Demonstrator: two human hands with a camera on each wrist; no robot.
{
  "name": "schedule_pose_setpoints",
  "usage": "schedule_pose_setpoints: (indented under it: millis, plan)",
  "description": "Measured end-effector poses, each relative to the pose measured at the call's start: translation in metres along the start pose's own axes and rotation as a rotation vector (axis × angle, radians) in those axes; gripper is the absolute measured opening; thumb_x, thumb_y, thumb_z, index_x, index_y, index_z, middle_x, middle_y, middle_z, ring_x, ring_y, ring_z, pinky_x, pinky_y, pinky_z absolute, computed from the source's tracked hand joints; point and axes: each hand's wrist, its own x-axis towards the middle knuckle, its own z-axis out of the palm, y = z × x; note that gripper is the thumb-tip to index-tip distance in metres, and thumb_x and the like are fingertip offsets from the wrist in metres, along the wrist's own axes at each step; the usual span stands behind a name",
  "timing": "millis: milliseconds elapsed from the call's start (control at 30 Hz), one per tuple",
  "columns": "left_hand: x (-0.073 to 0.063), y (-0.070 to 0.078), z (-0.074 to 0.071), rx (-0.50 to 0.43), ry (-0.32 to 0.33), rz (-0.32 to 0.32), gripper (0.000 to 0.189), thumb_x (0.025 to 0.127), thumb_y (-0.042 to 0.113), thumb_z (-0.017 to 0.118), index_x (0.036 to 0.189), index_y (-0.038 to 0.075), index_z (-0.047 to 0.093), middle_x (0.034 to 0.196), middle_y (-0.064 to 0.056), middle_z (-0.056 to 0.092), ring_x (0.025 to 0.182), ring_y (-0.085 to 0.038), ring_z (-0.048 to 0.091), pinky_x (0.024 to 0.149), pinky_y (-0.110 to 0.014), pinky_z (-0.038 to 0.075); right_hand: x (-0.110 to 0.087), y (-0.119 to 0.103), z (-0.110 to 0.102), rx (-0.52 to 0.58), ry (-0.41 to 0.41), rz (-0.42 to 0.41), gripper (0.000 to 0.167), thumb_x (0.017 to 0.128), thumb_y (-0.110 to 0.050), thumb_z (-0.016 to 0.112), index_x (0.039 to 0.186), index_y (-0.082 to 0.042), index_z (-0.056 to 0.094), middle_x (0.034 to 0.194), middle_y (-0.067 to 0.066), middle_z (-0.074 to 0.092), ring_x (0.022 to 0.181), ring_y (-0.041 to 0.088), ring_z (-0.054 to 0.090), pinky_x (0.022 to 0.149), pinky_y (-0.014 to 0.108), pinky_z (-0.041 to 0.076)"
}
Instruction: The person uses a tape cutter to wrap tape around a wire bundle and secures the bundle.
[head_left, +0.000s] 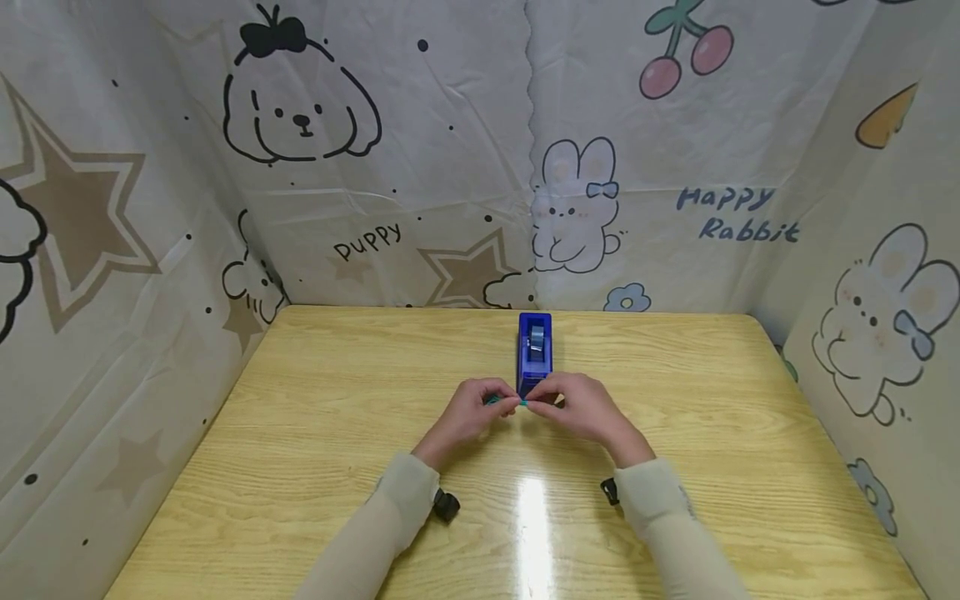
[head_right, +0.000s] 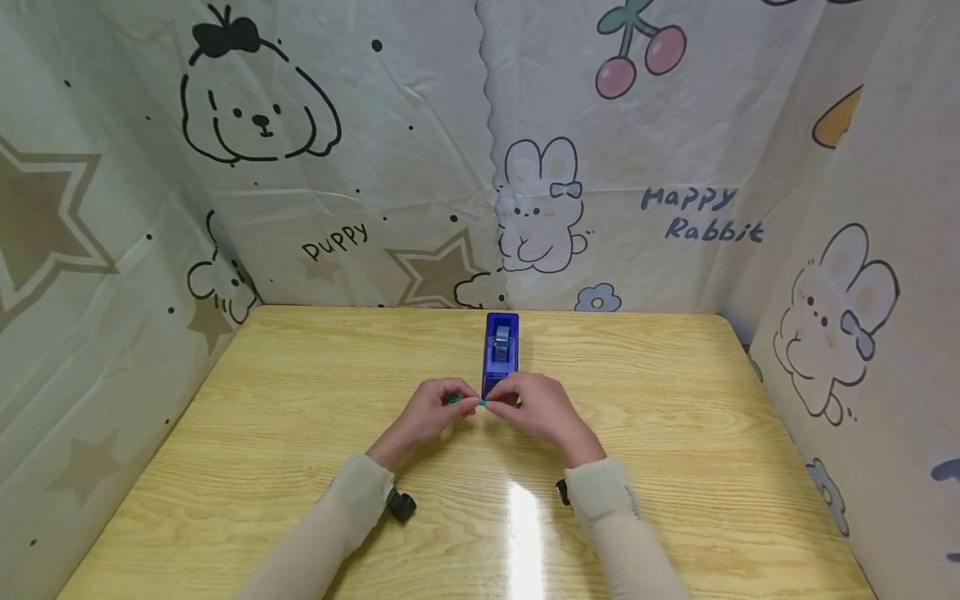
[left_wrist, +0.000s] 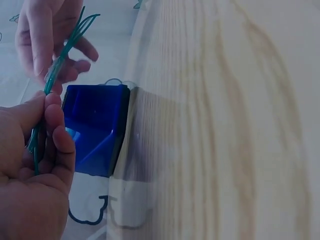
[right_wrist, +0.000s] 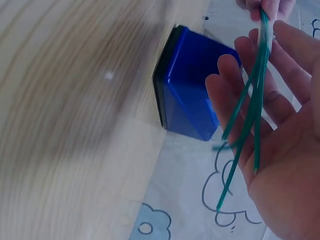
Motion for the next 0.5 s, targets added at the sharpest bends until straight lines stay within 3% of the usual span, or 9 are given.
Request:
schedule_pose_setpoints:
  millis: [500]
  plan:
    - [-0.0029, 0.0017, 0.0019, -0.013, 0.021, 0.054, 0.015, 0.102, 0.022, 0.068, 0.097, 0.012, 0.078, 0.089, -0.002, 0.073, 0.080, -0.015, 0.065, 0.071, -0.027, 0.054, 0.0017, 0.0045, 0.0009, 0.196, -0.035, 0.119, 0.012, 0.096, -0.029, 0.076, 0.099, -0.019, 0.083, 0.098, -0.004, 0.078, 0.083, 0.012, 0.066, 0.072, 0.029, 0.055]
